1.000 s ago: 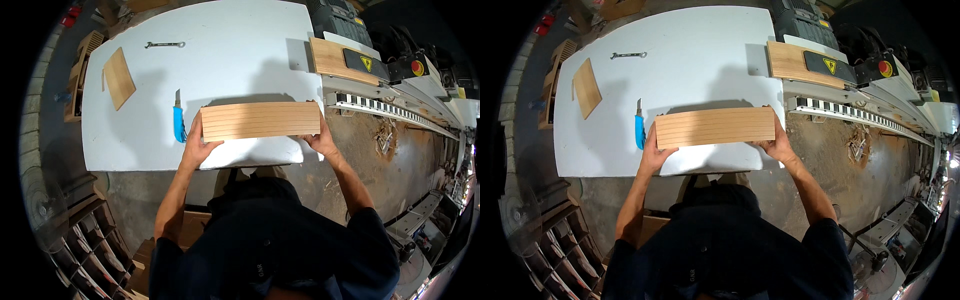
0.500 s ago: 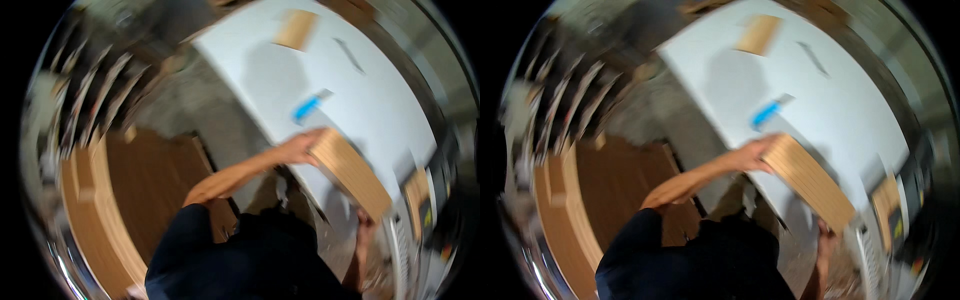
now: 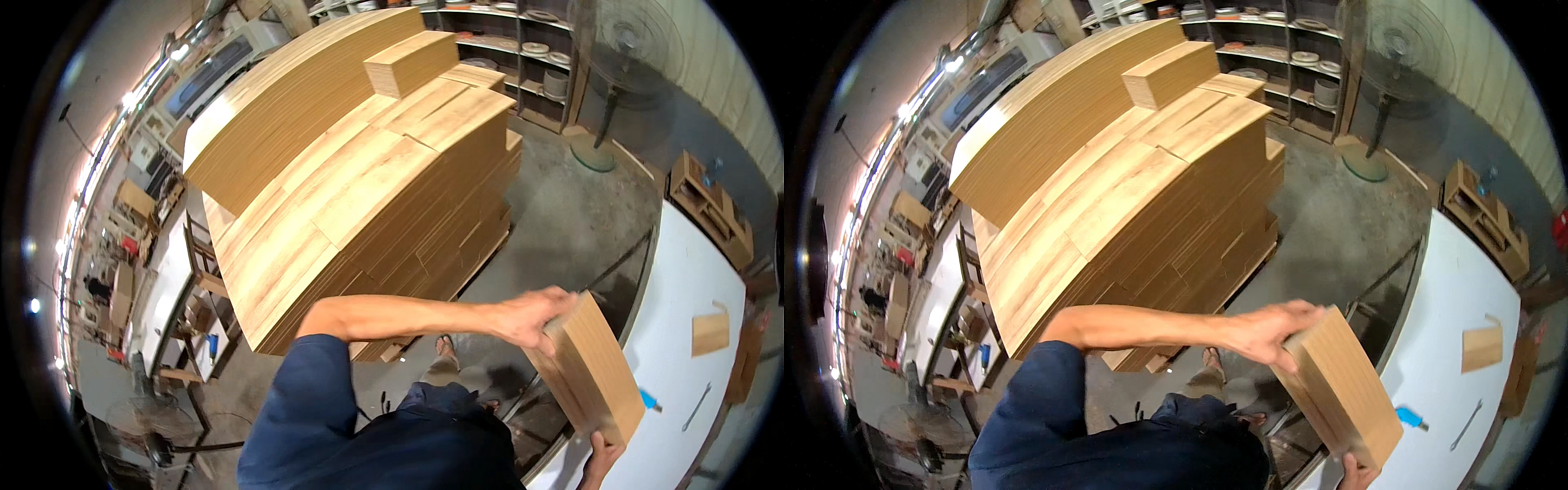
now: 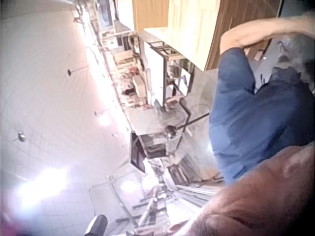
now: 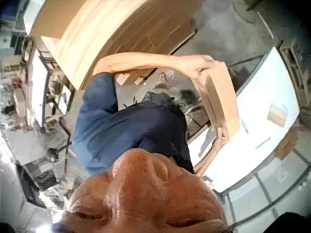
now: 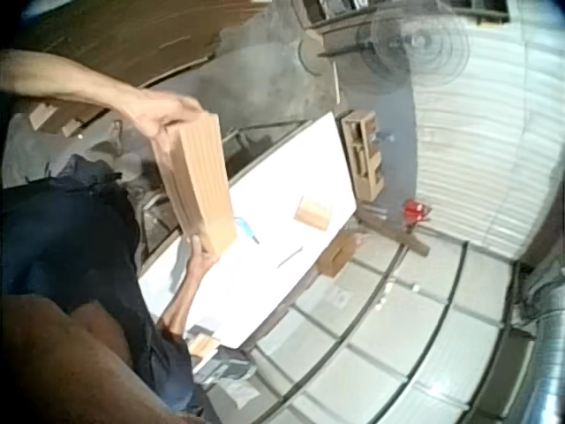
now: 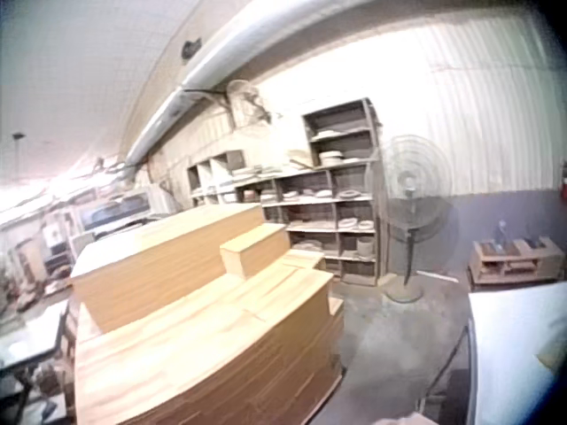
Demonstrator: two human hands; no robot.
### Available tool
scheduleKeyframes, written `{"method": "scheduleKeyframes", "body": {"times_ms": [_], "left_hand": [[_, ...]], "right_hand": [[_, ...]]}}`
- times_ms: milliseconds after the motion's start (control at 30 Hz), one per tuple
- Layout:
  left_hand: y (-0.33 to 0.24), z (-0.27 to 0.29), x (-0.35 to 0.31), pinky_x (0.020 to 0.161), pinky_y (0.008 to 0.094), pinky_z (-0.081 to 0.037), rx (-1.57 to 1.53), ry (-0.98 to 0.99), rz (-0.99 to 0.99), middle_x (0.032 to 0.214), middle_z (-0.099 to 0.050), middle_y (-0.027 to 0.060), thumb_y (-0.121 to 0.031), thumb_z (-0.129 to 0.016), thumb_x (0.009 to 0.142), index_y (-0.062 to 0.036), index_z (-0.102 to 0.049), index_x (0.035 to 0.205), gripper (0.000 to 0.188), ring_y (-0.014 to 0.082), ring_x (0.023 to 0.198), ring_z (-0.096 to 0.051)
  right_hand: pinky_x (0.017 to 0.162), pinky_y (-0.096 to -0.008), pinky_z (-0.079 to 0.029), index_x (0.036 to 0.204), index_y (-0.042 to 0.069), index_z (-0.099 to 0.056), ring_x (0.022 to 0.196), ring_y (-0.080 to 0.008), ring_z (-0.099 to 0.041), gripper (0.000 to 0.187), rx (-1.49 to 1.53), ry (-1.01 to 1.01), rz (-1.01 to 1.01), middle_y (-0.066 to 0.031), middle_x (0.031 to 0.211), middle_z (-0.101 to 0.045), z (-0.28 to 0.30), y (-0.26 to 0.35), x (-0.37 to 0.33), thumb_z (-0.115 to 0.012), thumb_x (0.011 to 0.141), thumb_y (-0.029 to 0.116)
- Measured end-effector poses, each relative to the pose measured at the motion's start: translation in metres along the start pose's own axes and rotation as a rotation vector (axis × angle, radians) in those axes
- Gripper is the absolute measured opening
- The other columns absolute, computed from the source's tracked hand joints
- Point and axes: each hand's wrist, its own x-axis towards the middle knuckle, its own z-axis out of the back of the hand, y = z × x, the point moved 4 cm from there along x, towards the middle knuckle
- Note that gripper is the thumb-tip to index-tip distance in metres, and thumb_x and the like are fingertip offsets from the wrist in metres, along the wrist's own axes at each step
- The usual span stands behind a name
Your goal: The person scrapes the edges of wooden boards with a tool, wipes them down, and stacks them into organized piles.
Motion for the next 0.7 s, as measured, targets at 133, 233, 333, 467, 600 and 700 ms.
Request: {"method": "scheduleKeyframes", "body": {"times_ms": [133, 233, 333, 467, 600, 700], "left_hand": [[0.005, 0.102, -0.061, 0.110, 0.0411, -0.038, 0.131, -0.193, 0.153, 0.139, -0.044, 0.0273, -0.024, -0.085, 0.071, 0.0060, -0.033, 0.147, 0.097, 0.0378, 0.129, -0.043], [-0.001, 0.176, -0.113, 0.104, 0.0416, -0.043, 0.124, -0.366, 0.338, 0.131, -0.050, 0.0263, -0.029, -0.085, 0.072, 0.0051, -0.044, 0.140, 0.087, 0.0362, 0.124, -0.048], [0.001, 0.233, -0.163, 0.098, 0.0395, -0.048, -0.040, -0.540, 0.574, 0.125, -0.058, 0.0243, -0.030, -0.085, 0.073, 0.0044, -0.054, 0.132, 0.075, 0.0323, 0.114, -0.058], [0.039, 0.291, -0.237, 0.097, 0.0394, -0.049, -0.367, -0.797, 0.645, 0.112, -0.068, 0.0202, -0.027, -0.084, 0.075, 0.0045, -0.060, 0.126, 0.065, 0.0281, 0.106, -0.065], [0.067, 0.340, -0.299, 0.102, 0.0380, -0.043, -0.514, -1.045, 0.839, 0.113, -0.067, 0.0194, -0.026, -0.079, 0.082, 0.0091, -0.060, 0.122, 0.057, 0.0268, 0.107, -0.062], [0.087, 0.371, -0.326, 0.083, 0.0330, -0.052, -0.601, -1.215, 0.838, 0.096, -0.068, 0.0137, -0.033, -0.074, 0.087, 0.0061, -0.065, 0.111, 0.046, 0.0199, 0.088, -0.063]], "right_hand": [[0.091, -0.0357, -0.047, 0.122, -0.008, -0.054, 0.103, -0.0232, -0.059, 0.062, 0.053, 0.118, 0.172, -0.0116, 0.112, -0.062, -0.092, 0.073, 0.094, -0.080, 0.072, 0.020], [0.085, -0.0341, -0.048, 0.119, -0.007, -0.056, 0.100, -0.0172, -0.057, 0.070, -0.027, 0.350, 0.239, -0.0091, 0.109, -0.062, -0.178, 0.142, 0.160, -0.081, 0.069, 0.034], [0.082, -0.0304, -0.048, 0.116, -0.005, -0.060, 0.095, -0.0135, -0.059, 0.062, 0.017, 0.530, 0.334, -0.0051, 0.105, -0.064, -0.279, 0.226, 0.188, -0.080, 0.074, 0.036], [0.083, -0.0294, -0.049, 0.120, -0.004, -0.060, 0.098, -0.0137, -0.060, 0.057, 0.016, 0.876, 0.229, -0.0059, 0.106, -0.066, -0.395, 0.288, 0.230, -0.079, 0.079, 0.031], [0.084, -0.0284, -0.049, 0.119, -0.007, -0.059, 0.097, -0.0152, -0.062, 0.055, -0.094, 1.057, 0.058, -0.0087, 0.106, -0.067, -0.524, 0.333, 0.263, -0.076, 0.083, 0.031], [0.096, -0.0317, -0.048, 0.124, -0.010, -0.056, 0.110, -0.0217, -0.061, 0.055, -0.019, 1.166, -0.052, -0.0182, 0.121, -0.063, -0.625, 0.345, 0.288, -0.070, 0.090, 0.031]]}}
